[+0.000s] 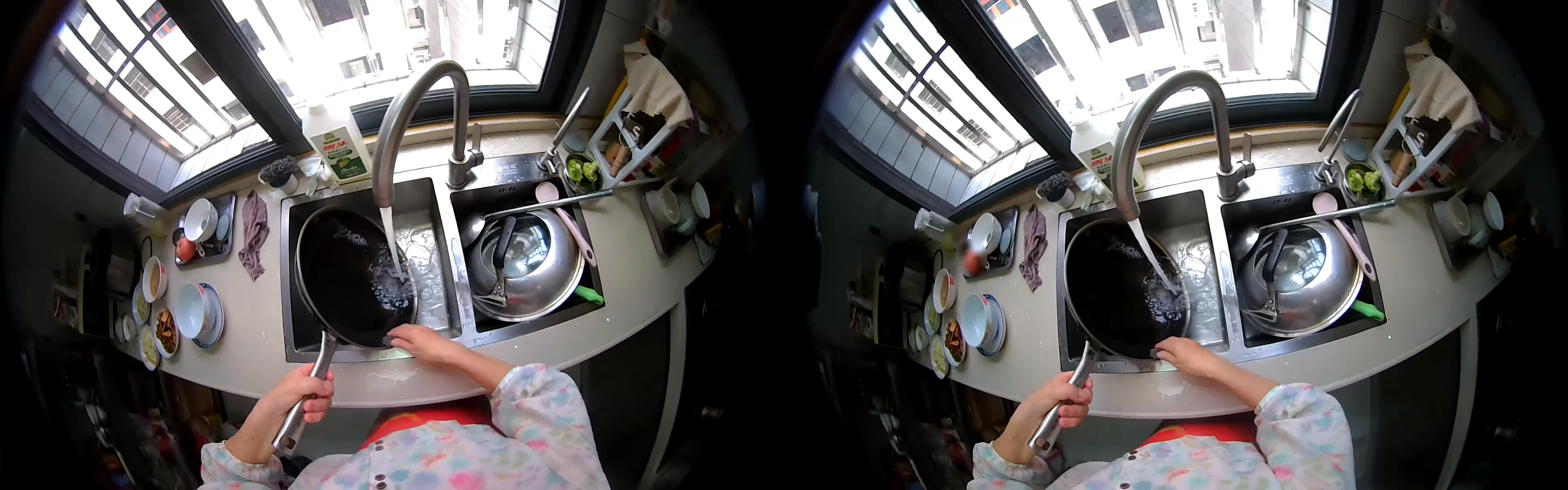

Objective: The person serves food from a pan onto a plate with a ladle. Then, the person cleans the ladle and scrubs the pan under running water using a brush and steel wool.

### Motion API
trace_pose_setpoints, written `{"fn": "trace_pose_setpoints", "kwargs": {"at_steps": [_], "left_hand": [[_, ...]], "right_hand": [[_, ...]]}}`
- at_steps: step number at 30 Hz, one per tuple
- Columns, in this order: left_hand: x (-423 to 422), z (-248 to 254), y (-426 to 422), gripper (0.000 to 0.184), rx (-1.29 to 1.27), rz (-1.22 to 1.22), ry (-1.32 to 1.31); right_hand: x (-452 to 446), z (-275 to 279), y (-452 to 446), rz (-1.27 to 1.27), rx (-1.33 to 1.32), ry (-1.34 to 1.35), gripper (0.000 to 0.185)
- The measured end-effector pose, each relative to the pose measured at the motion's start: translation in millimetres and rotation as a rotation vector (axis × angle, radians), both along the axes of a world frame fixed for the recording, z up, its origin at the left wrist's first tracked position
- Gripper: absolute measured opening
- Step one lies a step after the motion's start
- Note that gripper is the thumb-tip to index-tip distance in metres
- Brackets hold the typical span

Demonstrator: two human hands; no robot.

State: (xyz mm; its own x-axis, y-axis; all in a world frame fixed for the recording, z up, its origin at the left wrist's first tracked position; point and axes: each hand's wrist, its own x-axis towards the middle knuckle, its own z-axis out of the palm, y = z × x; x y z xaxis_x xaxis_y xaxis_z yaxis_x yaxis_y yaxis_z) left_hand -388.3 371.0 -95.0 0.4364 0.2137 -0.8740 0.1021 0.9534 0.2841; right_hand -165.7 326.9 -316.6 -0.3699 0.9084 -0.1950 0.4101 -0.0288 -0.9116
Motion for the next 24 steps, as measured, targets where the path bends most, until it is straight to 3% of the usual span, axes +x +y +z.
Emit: {"fn": "trace_pose_setpoints", "kwargs": {"at_steps": [5, 7, 9, 11, 13, 15, 17, 19, 22, 24], "left_hand": [[-3.2, -17.8, 2.6, 0.02, -0.039, 0.088, -0.009], [-12.2, -28.8, 3.8, 0.02, -0.072, 0.124, -0.038], [-23.1, -37.1, 4.8, 0.019, -0.104, 0.147, -0.08], [-28.6, -42.7, 5.9, 0.019, -0.111, 0.143, -0.105], [-31.4, -44.6, 5.8, 0.02, -0.105, 0.133, -0.097], [-30.1, -43.0, 6.2, 0.021, -0.084, 0.109, -0.054], [-32.9, -46.1, 5.9, 0.022, -0.09, 0.117, -0.061], [-36.9, -49.1, 4.6, 0.022, -0.095, 0.11, -0.06], [-37.6, -48.4, 8.5, 0.022, -0.084, 0.083, -0.047], [-38.0, -48.6, 7.6, 0.022, -0.067, 0.07, -0.02]], "right_hand": [[-45.0, 47.1, 17.6, -0.127, -0.092, 0.36, 0.04], [-30.5, 22.3, 20.7, 0.026, -0.17, 0.309, 0.038], [3.4, -5.3, 32.0, 0.219, -0.286, 0.067, 0.033], [18.9, -40.6, 49.5, 0.32, -0.243, -0.304, 0.029], [30.8, -54.4, 65.9, 0.427, 0.01, -0.667, 0.025], [34.4, -68.2, 72.9, 0.161, 0.172, -0.912, 0.023], [34.3, -83.4, 72.9, 0.066, 0.13, -0.872, 0.023], [22.6, -55.0, 65.0, 0.223, 0.066, -0.781, 0.025], [-4.0, -7.3, 51.0, 0.392, 0.069, -0.39, 0.028], [-0.5, -14.7, 58.1, 0.432, -0.048, -0.366, 0.029]]}}
